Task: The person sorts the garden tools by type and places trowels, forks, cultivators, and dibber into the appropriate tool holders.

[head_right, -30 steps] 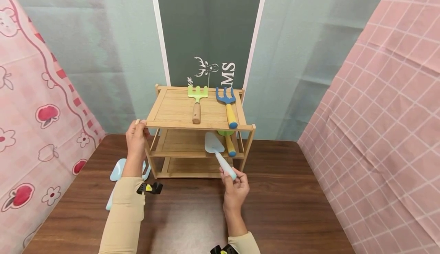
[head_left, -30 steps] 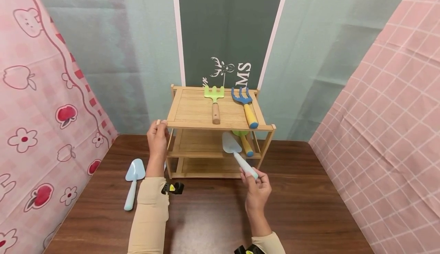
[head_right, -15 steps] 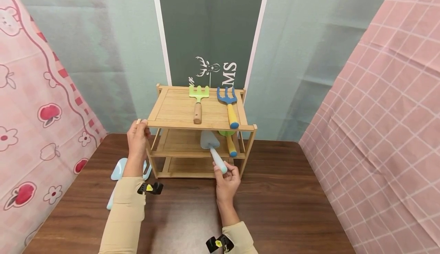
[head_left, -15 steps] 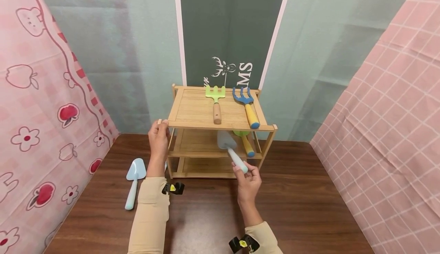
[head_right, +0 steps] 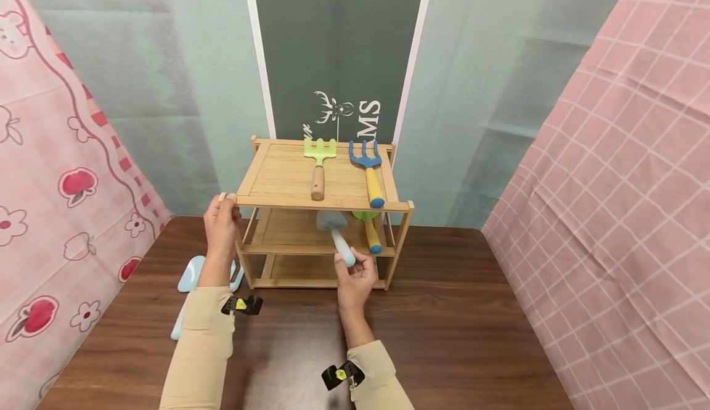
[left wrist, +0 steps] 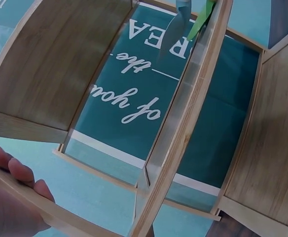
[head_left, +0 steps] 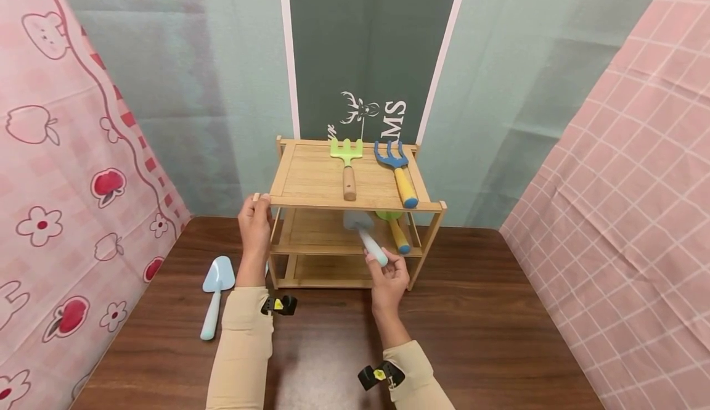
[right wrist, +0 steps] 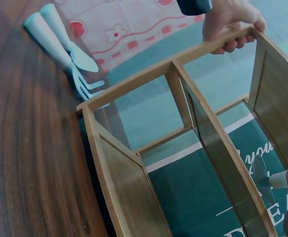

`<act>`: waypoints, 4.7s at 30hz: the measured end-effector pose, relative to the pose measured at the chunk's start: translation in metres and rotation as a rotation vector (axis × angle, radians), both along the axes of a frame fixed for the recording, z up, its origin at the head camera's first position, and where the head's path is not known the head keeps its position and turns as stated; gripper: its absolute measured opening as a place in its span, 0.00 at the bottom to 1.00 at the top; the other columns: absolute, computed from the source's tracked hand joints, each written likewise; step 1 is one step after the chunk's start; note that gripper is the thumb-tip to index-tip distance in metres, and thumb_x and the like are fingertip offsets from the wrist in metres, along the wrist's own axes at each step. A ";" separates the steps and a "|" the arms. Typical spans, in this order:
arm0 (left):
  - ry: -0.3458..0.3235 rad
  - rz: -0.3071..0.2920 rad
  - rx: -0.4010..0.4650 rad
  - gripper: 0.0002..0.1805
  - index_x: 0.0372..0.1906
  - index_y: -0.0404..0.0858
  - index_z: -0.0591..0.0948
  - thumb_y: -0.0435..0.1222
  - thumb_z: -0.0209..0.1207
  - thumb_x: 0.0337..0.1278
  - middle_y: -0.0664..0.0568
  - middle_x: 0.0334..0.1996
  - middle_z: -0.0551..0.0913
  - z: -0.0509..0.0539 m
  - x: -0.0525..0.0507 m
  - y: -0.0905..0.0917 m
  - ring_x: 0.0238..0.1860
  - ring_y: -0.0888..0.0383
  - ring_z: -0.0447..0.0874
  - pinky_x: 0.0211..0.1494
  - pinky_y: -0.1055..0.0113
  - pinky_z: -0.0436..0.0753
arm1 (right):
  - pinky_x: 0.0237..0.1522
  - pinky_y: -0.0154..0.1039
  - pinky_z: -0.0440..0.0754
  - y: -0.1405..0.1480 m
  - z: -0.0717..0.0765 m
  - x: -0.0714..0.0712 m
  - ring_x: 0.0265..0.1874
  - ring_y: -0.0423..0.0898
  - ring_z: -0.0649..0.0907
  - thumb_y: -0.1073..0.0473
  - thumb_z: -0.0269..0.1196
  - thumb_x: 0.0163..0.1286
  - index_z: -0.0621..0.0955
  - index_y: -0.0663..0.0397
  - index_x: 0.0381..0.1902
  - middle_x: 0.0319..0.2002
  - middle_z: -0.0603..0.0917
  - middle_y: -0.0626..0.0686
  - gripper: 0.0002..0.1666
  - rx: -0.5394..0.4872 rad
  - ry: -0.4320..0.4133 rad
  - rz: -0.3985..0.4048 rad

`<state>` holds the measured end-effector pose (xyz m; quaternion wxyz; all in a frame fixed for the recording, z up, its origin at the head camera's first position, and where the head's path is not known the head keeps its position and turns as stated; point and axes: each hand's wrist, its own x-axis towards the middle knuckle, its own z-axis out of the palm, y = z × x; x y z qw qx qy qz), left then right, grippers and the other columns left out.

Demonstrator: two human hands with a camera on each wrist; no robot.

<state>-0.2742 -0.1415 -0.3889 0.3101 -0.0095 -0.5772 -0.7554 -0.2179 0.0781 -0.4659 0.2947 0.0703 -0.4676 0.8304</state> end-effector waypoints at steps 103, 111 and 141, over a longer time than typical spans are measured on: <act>-0.052 -0.044 0.023 0.17 0.19 0.39 0.67 0.36 0.51 0.65 0.56 0.15 0.63 0.000 0.002 -0.005 0.18 0.62 0.59 0.24 0.70 0.61 | 0.45 0.52 0.75 0.068 0.108 0.011 0.47 0.55 0.78 0.52 0.64 0.63 0.74 0.60 0.57 0.49 0.79 0.58 0.28 1.579 -0.411 0.296; -0.045 -0.036 0.019 0.17 0.19 0.39 0.67 0.37 0.52 0.65 0.55 0.15 0.62 -0.001 0.002 -0.003 0.18 0.57 0.58 0.23 0.68 0.60 | 0.41 0.50 0.76 0.093 0.118 0.015 0.41 0.54 0.81 0.52 0.62 0.65 0.76 0.58 0.55 0.45 0.81 0.58 0.24 1.521 -0.407 0.235; -0.058 -0.024 -0.006 0.17 0.20 0.38 0.67 0.37 0.52 0.65 0.55 0.15 0.63 -0.002 0.003 -0.005 0.19 0.56 0.58 0.24 0.69 0.61 | 0.51 0.55 0.67 0.122 0.081 -0.038 0.54 0.55 0.73 0.57 0.62 0.64 0.74 0.58 0.58 0.53 0.75 0.61 0.25 0.745 -0.131 -0.415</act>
